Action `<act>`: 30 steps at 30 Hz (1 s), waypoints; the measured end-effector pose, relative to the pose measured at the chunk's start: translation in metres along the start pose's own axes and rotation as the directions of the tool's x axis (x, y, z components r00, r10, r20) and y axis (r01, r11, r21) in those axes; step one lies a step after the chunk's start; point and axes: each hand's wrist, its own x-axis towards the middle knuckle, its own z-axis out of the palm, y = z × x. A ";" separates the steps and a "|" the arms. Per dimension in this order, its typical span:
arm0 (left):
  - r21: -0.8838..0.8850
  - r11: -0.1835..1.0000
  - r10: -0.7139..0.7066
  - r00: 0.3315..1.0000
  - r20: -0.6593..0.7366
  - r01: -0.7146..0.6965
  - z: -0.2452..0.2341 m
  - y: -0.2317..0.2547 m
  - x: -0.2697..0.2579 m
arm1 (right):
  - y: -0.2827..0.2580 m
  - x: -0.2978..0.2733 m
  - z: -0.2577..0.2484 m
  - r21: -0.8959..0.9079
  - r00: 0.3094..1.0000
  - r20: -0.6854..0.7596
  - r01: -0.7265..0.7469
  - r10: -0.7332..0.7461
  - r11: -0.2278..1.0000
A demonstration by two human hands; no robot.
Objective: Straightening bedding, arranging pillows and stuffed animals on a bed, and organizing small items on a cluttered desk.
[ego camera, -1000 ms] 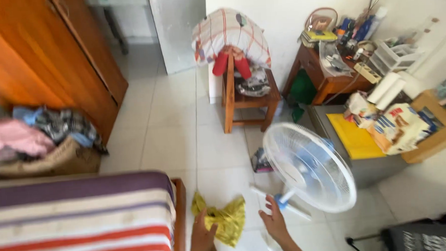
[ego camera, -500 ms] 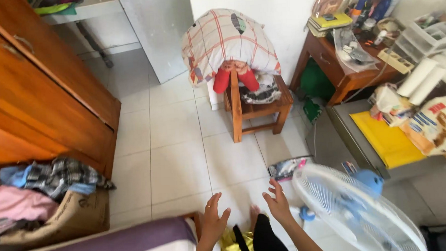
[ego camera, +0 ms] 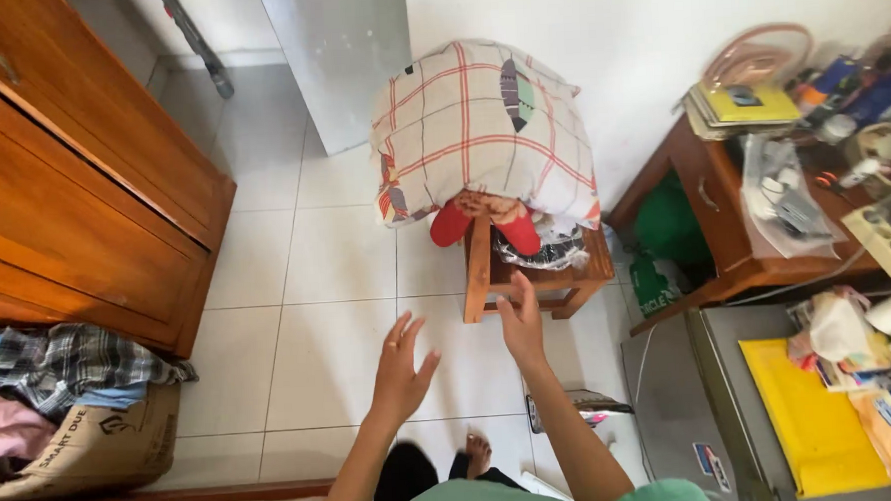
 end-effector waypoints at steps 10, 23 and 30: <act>-0.031 0.984 0.173 0.985 0.002 -0.173 -0.006 -0.028 0.217 | 0.019 0.160 0.021 -0.292 0.980 -0.013 0.188 -0.201 0.938; 0.062 0.919 0.389 0.921 0.015 -0.389 0.091 -0.051 0.447 | 0.009 0.337 0.057 -0.749 0.939 0.147 0.311 -0.310 0.586; 0.258 0.946 0.254 0.941 -0.225 -0.194 0.117 -0.134 0.458 | 0.069 0.392 -0.023 -0.748 0.945 0.230 0.325 -0.234 0.578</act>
